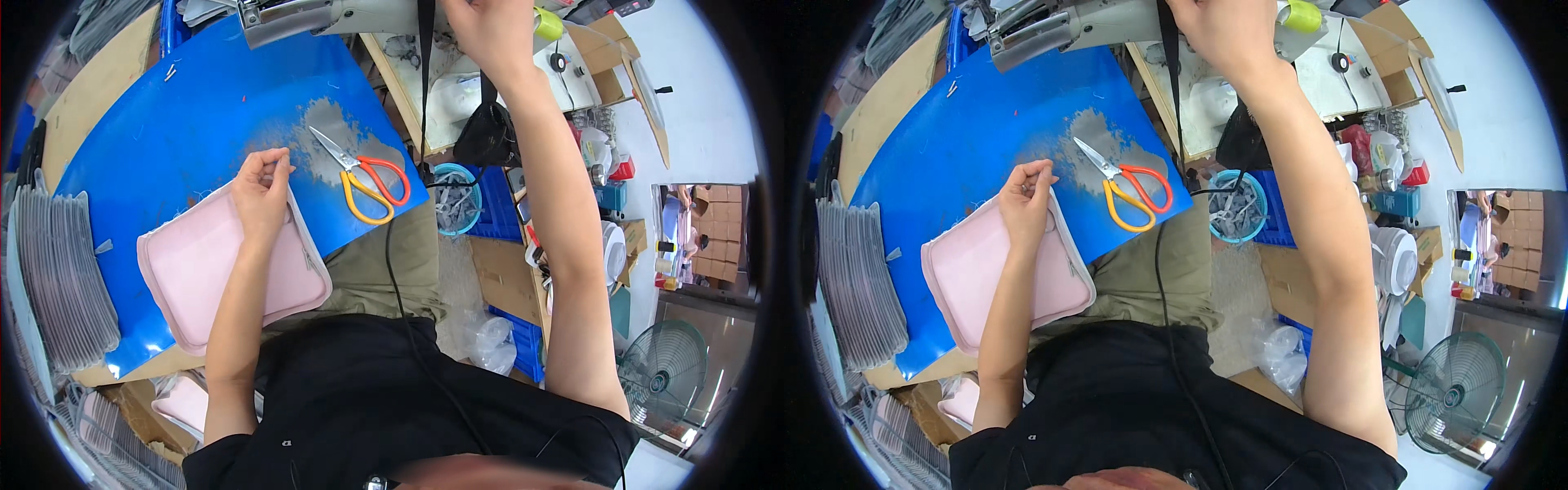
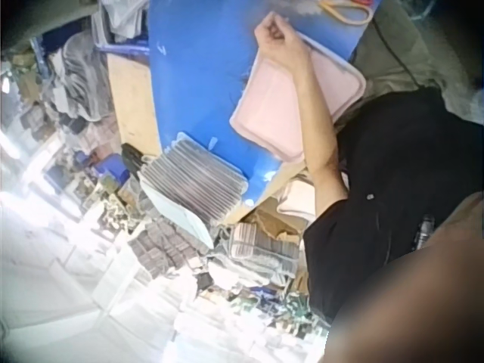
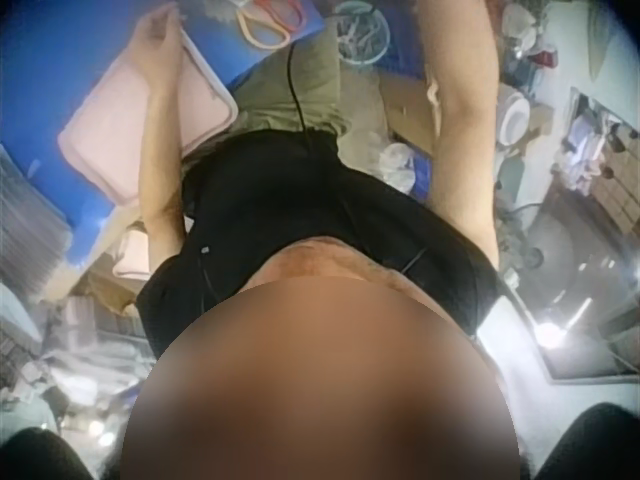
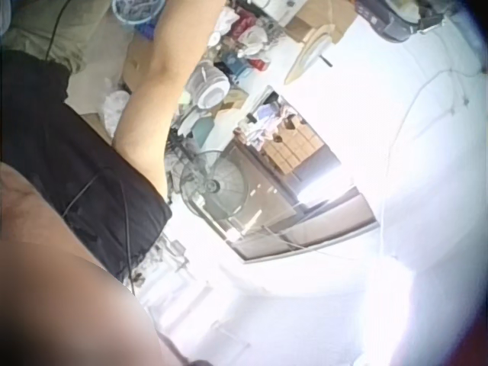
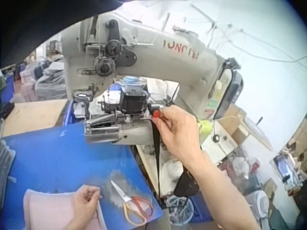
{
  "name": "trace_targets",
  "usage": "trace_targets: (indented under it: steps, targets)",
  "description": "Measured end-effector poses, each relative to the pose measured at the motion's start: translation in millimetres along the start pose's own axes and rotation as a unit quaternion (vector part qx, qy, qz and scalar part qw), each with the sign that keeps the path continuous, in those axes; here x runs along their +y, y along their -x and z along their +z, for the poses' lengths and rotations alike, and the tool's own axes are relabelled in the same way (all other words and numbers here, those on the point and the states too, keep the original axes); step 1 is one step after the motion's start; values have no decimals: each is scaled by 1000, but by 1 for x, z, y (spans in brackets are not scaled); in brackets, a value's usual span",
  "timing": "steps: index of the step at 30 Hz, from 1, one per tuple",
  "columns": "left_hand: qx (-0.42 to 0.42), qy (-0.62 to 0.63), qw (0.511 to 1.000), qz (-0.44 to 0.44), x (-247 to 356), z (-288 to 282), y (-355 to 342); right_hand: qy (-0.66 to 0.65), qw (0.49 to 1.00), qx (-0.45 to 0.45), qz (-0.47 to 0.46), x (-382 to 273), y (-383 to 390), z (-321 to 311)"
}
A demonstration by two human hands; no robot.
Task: Sewing fabric and mesh panels together using an industrial sewing machine to create small pouches.
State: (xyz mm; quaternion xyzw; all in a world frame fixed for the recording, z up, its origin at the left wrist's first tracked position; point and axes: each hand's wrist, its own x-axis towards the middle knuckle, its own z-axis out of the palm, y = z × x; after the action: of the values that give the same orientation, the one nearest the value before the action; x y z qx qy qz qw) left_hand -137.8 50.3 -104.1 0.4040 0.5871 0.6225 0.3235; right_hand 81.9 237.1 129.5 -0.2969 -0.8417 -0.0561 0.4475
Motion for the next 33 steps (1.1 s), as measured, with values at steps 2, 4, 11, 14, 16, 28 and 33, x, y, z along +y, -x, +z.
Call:
trace_targets:
  steps: [2,4,11,14,16,28,33]
  targets:
    - [-2,0,1000,2,-1,0,1,11,1000,-21,-5,1,-2,-1]
    - [-4,-1,1000,4,-2,0,1,-15,1000,-12,-10,1,-2,-2]
    - [-6,-24,1000,11,-1,0,0,-7,1000,-17,3,-2,0,-7]
    - [-5,-32,999,12,1,1,0,22,1000,-11,-16,-1,-1,-5]
    - [-4,-31,999,10,2,1,1,-35,999,-29,14,1,-2,-4]
    - [-16,-30,999,15,2,1,2,-27,990,1,140,2,-2,11]
    - [-11,-18,1000,-15,5,-3,1,95,986,137,-21,-31,71,-3]
